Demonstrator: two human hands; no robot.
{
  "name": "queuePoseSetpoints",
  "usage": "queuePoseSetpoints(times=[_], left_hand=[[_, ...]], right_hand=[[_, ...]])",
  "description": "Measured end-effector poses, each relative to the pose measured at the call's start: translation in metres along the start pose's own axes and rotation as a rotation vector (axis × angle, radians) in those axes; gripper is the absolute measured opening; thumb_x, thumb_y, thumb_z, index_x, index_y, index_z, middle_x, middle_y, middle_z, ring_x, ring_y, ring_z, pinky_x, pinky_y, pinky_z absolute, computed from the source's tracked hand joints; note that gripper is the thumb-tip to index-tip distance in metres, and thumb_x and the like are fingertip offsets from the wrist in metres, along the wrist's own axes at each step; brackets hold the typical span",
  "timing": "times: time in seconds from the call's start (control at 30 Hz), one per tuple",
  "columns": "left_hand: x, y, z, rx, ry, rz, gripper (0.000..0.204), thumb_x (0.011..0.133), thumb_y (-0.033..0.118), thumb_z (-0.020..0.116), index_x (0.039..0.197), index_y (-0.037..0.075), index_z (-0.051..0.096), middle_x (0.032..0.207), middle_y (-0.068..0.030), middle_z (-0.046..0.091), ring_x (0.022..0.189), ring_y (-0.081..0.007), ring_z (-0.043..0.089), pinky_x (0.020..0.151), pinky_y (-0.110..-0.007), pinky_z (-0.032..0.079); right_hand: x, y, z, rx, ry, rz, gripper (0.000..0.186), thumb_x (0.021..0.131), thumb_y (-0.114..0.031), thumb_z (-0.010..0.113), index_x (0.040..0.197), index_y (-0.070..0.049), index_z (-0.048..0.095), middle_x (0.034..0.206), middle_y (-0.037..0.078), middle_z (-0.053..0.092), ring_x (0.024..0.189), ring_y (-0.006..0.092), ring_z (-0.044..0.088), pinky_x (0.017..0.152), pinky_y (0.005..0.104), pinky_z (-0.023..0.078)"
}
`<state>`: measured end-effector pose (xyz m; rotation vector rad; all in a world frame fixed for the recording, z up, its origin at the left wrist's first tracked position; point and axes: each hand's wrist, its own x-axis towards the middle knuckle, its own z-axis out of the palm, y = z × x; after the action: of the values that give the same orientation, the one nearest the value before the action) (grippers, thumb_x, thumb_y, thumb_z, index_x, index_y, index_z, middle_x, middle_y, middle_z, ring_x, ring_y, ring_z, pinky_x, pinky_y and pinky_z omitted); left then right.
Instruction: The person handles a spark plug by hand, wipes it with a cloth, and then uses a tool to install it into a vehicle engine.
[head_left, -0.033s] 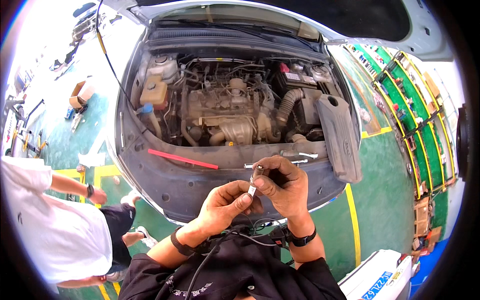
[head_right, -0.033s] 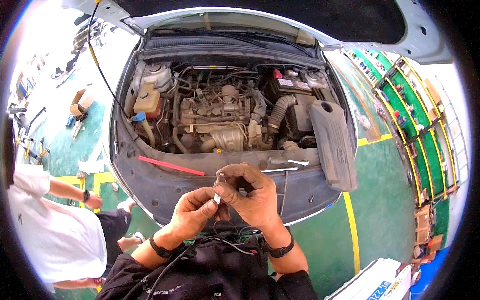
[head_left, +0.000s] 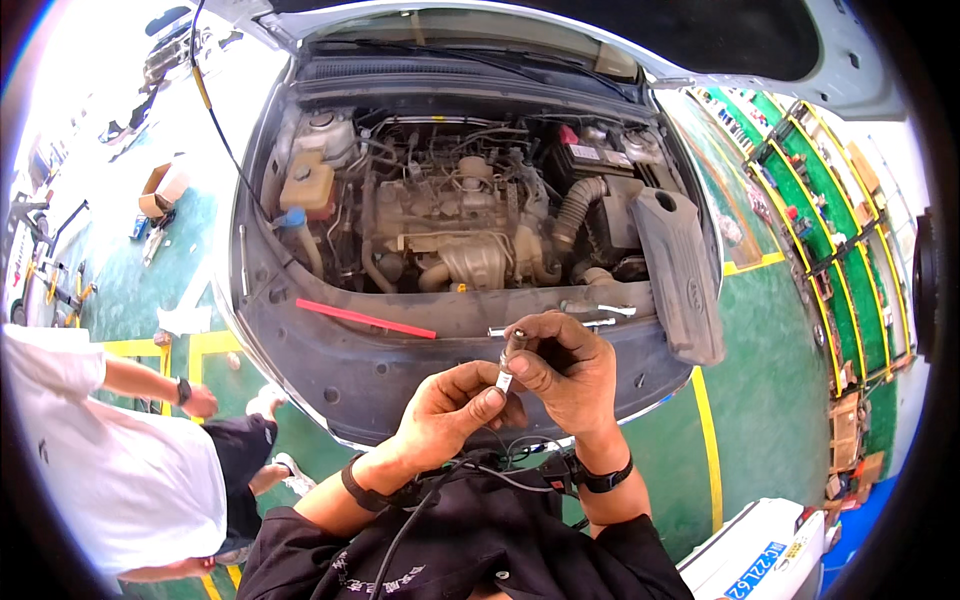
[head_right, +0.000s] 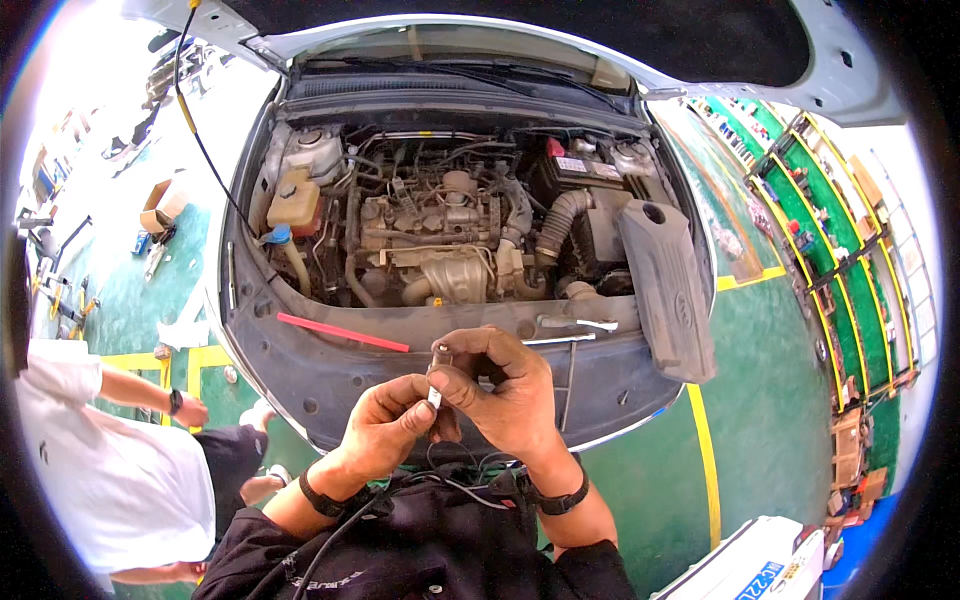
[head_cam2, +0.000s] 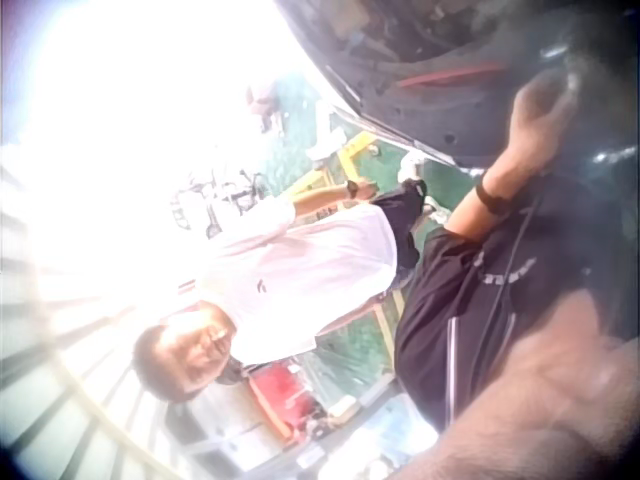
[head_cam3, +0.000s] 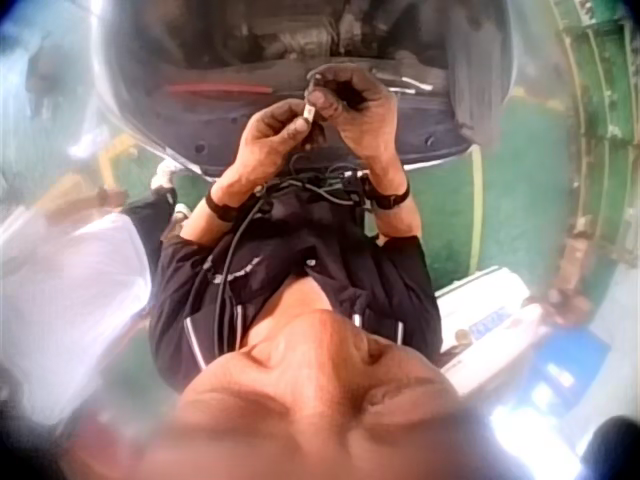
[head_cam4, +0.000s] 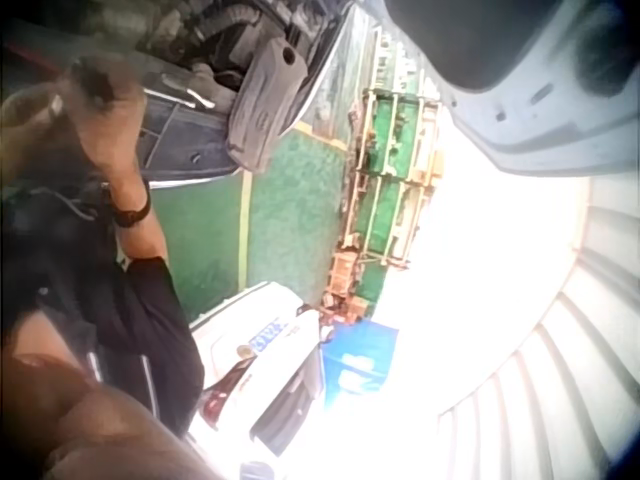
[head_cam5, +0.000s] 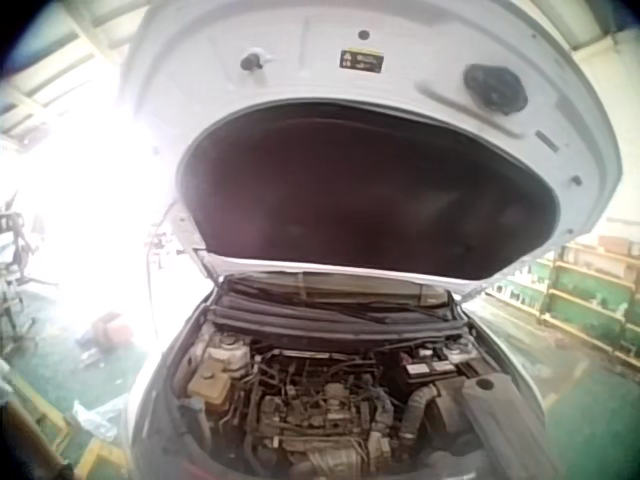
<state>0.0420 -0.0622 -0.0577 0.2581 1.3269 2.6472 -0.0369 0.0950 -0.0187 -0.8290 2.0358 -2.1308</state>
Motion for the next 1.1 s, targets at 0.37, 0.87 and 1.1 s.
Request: queuePoseSetpoints(times=[0.37, 0.87, 1.1], left_hand=[[0.009, 0.01, 0.01, -0.08, 0.015, -0.031, 0.037, 0.093, 0.023, 0.07, 0.118, -0.001, 0.058, 0.097, -0.0079, 0.067, 0.085, -0.0186, 0.068, 0.076, -0.031, 0.055], [0.005, 0.008, 0.004, -0.17, -0.029, -0.009, 0.035, 0.091, 0.009, 0.071, 0.12, -0.002, 0.054, 0.098, -0.0101, 0.069, 0.09, -0.0185, 0.069, 0.085, -0.032, 0.056], [0.002, 0.009, 0.002, -0.126, -0.019, 0.001, 0.034, 0.092, 0.011, 0.07, 0.119, -0.003, 0.054, 0.1, -0.0103, 0.069, 0.092, -0.017, 0.069, 0.086, -0.032, 0.055]], right_hand=[[0.008, -0.014, -0.008, 0.139, -0.062, 0.112, 0.028, 0.09, -0.016, 0.076, 0.11, 0.0, 0.065, 0.093, 0.001, 0.067, 0.081, 0.0071, 0.06, 0.072, 0.0223, 0.05], [0.007, -0.017, -0.009, 0.114, -0.122, 0.083, 0.029, 0.091, -0.016, 0.074, 0.112, 0.002, 0.065, 0.094, 0.002, 0.065, 0.085, 0.0082, 0.061, 0.075, 0.0226, 0.05], [0.007, -0.02, -0.008, 0.194, -0.135, 0.142, 0.021, 0.095, -0.008, 0.064, 0.113, 0.003, 0.065, 0.094, 0.003, 0.065, 0.084, 0.0076, 0.059, 0.074, 0.0226, 0.049]])
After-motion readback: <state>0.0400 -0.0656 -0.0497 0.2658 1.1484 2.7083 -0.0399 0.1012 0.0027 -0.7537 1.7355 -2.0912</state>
